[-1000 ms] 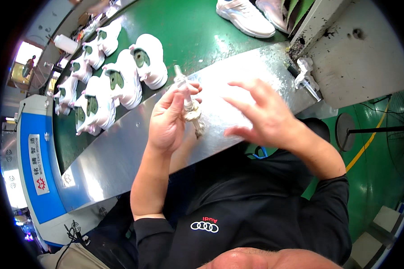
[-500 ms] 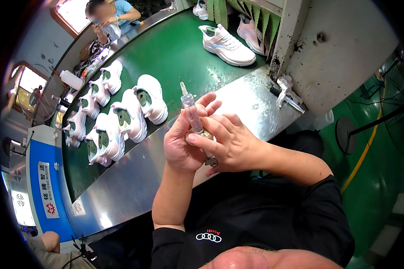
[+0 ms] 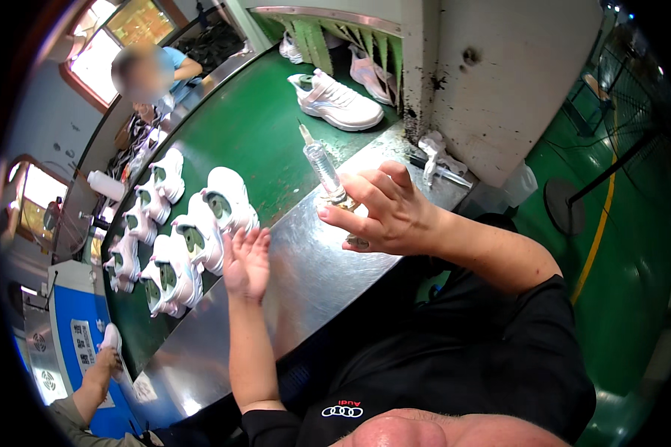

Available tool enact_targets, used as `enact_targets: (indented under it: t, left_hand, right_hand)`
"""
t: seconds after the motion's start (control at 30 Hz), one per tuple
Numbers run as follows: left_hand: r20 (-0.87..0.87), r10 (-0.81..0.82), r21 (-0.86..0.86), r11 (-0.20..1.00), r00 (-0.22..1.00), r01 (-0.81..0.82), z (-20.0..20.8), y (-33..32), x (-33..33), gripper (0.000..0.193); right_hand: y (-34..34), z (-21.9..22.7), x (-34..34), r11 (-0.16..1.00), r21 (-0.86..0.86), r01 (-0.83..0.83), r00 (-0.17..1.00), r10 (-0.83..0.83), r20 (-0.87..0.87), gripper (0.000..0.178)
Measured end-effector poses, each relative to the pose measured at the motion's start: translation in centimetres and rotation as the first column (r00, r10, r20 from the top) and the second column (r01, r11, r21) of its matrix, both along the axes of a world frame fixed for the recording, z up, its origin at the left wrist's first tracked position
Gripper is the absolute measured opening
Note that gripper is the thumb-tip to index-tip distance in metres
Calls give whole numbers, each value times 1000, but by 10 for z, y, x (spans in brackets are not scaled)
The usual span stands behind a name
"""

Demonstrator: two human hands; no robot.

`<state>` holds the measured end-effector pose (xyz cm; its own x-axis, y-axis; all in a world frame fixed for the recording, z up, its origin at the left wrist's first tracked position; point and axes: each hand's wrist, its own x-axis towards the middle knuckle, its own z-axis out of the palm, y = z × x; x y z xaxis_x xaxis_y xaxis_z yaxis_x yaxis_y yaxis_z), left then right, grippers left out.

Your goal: The person applies a liquid from a syringe to the seams of several pink and white shoes, picks up a new shoe from a conveyor belt, refills the syringe from a plastic bottle, and wipes the work surface with a cloth.

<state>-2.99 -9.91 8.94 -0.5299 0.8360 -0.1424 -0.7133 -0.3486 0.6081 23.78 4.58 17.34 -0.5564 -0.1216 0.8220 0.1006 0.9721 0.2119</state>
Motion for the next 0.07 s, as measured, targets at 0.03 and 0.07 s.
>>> enact_targets:
  t: [0.03,0.07]
  left_hand:
    - [-32,62,-77,995,998,-64,-17,-4,-19,46]
    - [-25,94,-129,987,995,-97,-20,-3,-27,51]
  right_hand:
    - [2,0,4,999,35,16,1000,-16,-5,67]
    - [6,0,8,997,70,32,999,-31,-10,68]
